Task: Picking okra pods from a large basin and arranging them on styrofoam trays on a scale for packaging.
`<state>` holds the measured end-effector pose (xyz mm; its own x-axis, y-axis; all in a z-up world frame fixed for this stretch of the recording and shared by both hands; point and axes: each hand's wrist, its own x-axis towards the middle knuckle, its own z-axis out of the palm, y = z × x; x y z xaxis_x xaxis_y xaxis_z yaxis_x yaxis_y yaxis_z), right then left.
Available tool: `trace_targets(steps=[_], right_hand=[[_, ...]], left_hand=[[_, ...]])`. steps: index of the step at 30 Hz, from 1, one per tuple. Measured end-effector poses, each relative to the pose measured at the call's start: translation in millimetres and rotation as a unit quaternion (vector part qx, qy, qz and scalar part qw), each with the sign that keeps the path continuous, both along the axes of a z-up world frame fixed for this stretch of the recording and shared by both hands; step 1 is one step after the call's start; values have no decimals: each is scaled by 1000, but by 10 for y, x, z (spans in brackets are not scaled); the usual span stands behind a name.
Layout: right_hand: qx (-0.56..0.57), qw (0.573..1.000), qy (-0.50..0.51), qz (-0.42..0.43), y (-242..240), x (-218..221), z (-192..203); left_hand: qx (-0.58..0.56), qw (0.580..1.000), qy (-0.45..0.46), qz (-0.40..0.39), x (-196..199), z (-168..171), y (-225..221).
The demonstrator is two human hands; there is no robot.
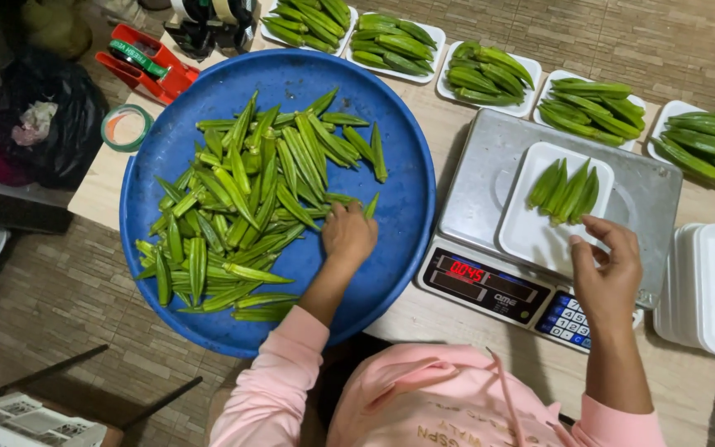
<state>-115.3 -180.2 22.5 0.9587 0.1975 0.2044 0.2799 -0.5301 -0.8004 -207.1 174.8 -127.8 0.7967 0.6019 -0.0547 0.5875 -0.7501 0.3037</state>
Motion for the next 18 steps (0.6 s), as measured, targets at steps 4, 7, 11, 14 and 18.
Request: trace_targets(steps=[4,7,11,14,18], right_hand=[[0,1000,24,4,111,-112,97],[9,999,25,19,167,-155,-41],[82,993,73,42,435,-267,-330],[126,972,177,86,745,-471,-311],[154,940,283,114,883,-488,-499]], left_hand=[[-24,999,46,-16,0,-270,-18],[-50,997,35,-37,62,-189,118],[-347,936,-60,-21,170,197,76],[-499,847,-179,-26,214,597,-287],[-580,783,-220,-42,331,645,-745]])
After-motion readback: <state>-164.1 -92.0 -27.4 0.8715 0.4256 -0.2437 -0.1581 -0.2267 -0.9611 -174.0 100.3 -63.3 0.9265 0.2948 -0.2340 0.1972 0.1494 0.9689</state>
